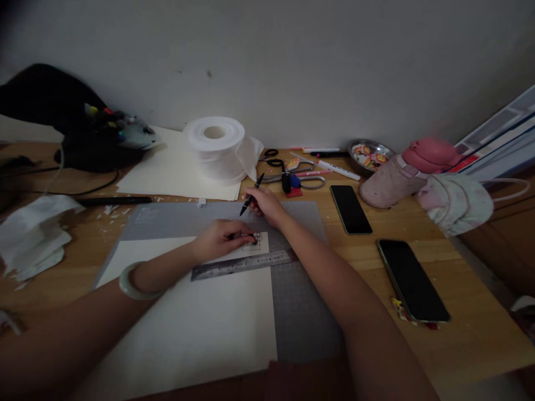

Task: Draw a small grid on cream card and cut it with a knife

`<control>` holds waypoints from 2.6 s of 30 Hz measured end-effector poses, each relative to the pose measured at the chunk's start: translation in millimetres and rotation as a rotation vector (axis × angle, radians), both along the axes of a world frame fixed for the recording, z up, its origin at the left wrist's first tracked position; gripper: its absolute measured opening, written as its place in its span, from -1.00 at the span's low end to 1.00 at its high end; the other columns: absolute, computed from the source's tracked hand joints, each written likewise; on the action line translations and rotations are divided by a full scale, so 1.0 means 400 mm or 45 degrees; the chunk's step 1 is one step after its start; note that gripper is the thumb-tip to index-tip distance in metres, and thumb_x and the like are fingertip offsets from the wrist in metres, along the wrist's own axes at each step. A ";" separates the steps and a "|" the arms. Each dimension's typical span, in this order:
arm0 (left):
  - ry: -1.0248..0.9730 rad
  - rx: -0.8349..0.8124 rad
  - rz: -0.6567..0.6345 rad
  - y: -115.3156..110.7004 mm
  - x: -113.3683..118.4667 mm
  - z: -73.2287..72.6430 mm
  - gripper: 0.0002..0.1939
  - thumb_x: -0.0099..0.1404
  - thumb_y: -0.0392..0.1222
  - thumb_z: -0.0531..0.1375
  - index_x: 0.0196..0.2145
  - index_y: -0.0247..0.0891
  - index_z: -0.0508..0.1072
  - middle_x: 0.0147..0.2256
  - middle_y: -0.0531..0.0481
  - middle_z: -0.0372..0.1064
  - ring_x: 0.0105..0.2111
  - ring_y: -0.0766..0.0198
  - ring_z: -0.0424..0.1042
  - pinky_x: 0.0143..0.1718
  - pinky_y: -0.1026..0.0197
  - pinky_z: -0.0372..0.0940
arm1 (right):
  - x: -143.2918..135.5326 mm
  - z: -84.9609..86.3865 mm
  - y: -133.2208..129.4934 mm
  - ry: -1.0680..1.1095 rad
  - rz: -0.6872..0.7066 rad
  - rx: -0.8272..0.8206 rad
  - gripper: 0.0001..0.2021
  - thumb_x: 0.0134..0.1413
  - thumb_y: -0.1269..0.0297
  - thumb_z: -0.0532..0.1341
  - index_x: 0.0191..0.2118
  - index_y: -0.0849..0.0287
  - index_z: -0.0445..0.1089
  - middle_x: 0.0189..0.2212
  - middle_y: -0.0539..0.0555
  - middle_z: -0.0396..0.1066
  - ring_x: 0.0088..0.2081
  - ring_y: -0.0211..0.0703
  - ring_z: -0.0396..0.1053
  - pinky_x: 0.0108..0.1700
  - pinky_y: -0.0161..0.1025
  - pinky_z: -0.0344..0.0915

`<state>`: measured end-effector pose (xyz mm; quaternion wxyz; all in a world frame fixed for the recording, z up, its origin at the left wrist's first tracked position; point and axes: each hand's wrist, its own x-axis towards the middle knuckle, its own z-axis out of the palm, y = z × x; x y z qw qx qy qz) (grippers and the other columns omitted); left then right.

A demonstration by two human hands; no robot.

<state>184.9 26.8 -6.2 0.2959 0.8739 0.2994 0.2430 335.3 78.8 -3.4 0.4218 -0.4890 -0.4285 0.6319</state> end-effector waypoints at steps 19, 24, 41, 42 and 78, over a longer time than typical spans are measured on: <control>0.023 -0.019 0.016 -0.003 0.009 -0.005 -0.83 0.25 -0.13 0.12 -0.30 -0.27 0.43 -0.52 0.09 0.40 -0.59 0.42 0.28 -0.54 0.38 0.10 | 0.000 0.002 -0.001 0.047 -0.035 -0.028 -0.79 0.01 0.30 0.08 -0.59 0.20 0.21 -0.82 -0.14 0.05 -0.77 -0.43 -0.02 -0.73 -0.46 -0.12; -0.012 -0.095 -0.012 0.003 0.009 -0.010 -0.82 0.26 -0.13 0.11 -0.33 -0.28 0.44 -0.48 0.06 0.43 -0.52 0.39 0.33 -0.50 0.37 0.15 | -0.001 0.001 0.001 0.061 -0.023 -0.034 -0.79 0.01 0.29 0.09 -0.59 0.19 0.20 -0.82 -0.15 0.03 -0.77 -0.44 -0.02 -0.73 -0.47 -0.13; -0.143 -0.253 0.011 0.000 0.015 -0.010 -0.82 0.24 -0.15 0.13 -0.40 -0.29 0.45 -0.50 0.08 0.42 -0.53 0.40 0.31 -0.50 0.38 0.17 | 0.001 0.000 -0.005 0.102 -0.092 -0.028 -0.79 0.01 0.29 0.10 -0.58 0.19 0.19 -0.83 -0.15 0.06 -0.78 -0.44 -0.01 -0.73 -0.46 -0.13; -0.145 -0.271 0.022 -0.001 0.016 -0.011 -0.82 0.24 -0.14 0.13 -0.39 -0.29 0.45 -0.49 0.07 0.43 -0.51 0.39 0.33 -0.49 0.38 0.18 | 0.001 0.001 -0.005 0.099 -0.094 -0.027 -0.79 0.01 0.29 0.10 -0.59 0.19 0.19 -0.83 -0.15 0.06 -0.78 -0.44 -0.01 -0.73 -0.46 -0.12; -0.124 -0.343 0.025 0.002 0.013 -0.011 -0.80 0.21 -0.10 0.16 -0.35 -0.29 0.48 -0.45 0.03 0.46 -0.48 0.37 0.36 -0.46 0.37 0.20 | -0.002 0.011 -0.005 0.106 -0.103 -0.070 -0.79 0.03 0.35 0.07 -0.59 0.20 0.19 -0.83 -0.15 0.07 -0.78 -0.44 0.00 -0.73 -0.47 -0.11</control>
